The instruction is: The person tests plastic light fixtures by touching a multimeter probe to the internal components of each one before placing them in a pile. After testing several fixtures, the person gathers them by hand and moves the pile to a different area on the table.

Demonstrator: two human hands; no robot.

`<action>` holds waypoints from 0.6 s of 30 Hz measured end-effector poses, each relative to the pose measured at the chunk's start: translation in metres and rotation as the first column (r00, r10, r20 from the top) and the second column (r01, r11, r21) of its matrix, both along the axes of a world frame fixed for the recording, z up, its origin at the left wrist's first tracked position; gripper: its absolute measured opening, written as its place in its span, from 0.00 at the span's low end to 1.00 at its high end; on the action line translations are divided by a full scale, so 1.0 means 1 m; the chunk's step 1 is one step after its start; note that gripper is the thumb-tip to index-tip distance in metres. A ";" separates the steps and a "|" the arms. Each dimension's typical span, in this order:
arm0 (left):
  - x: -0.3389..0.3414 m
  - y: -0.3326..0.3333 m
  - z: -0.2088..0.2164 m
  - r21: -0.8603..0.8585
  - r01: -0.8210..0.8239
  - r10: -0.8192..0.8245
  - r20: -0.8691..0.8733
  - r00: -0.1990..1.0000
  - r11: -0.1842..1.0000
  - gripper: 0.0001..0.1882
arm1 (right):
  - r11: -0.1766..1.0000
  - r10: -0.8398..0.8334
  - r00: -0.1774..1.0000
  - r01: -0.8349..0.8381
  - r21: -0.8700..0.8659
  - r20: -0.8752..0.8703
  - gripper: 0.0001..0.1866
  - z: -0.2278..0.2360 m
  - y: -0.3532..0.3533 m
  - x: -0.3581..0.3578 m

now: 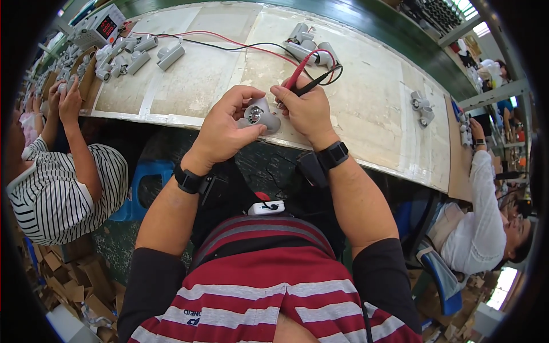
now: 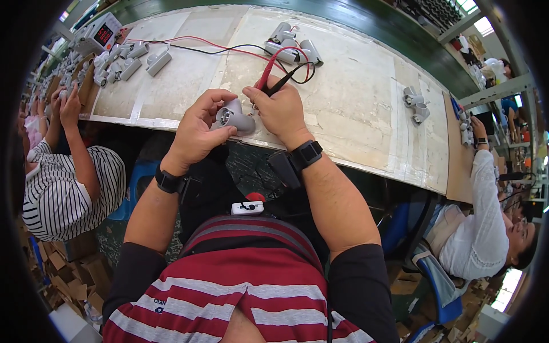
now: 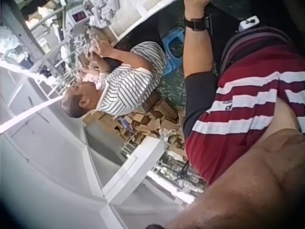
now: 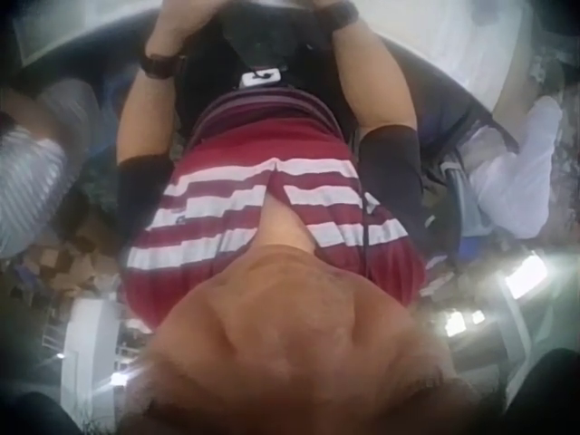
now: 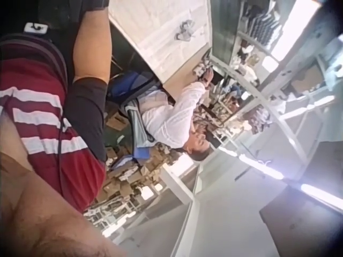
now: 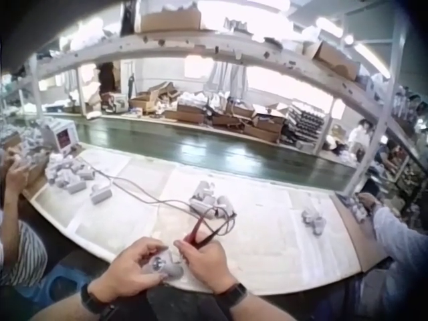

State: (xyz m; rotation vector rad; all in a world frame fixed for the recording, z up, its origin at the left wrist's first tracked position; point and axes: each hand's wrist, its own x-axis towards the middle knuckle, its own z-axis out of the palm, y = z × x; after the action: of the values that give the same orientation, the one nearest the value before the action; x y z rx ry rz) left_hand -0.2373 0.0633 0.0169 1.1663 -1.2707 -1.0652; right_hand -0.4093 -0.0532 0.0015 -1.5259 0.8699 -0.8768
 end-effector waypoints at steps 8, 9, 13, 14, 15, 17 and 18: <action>0.002 -0.004 -0.005 -0.047 -0.007 0.007 0.007 1.000 0.999 0.29 | 0.998 -0.002 0.999 0.000 -0.068 -0.033 0.11 -0.014 -0.008 0.003; 0.002 -0.004 -0.004 -0.044 -0.001 0.001 -0.002 1.000 0.999 0.29 | 0.998 -0.001 0.999 -0.001 -0.068 -0.034 0.11 -0.014 -0.008 0.002; 0.004 -0.005 -0.005 -0.042 0.014 -0.016 -0.035 0.999 0.999 0.29 | 0.996 0.035 0.999 -0.036 -0.087 -0.016 0.11 -0.013 -0.010 0.001; 0.005 -0.005 -0.006 -0.043 0.019 -0.021 -0.049 0.999 0.999 0.29 | 0.996 0.038 0.999 -0.039 -0.084 -0.011 0.11 -0.013 -0.010 0.001; 0.005 -0.006 -0.007 -0.045 0.025 -0.028 -0.062 0.998 0.999 0.28 | 0.996 0.041 0.999 -0.041 -0.081 -0.007 0.11 -0.013 -0.010 0.000; 0.006 -0.008 -0.010 -0.044 0.021 -0.025 -0.086 0.996 0.999 0.28 | 0.996 0.045 0.999 -0.045 -0.080 -0.002 0.11 -0.013 -0.010 0.000; 0.007 -0.009 -0.011 -0.040 0.020 -0.025 -0.109 0.994 0.999 0.28 | 0.992 0.041 0.999 -0.044 -0.115 -0.024 0.11 -0.013 -0.010 -0.001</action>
State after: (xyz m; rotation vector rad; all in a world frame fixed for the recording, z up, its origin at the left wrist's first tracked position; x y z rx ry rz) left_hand -0.2304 0.0546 0.0062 1.0520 -1.2159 -1.1015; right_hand -0.4098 -0.0631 -0.0113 -1.6510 0.8109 -0.8944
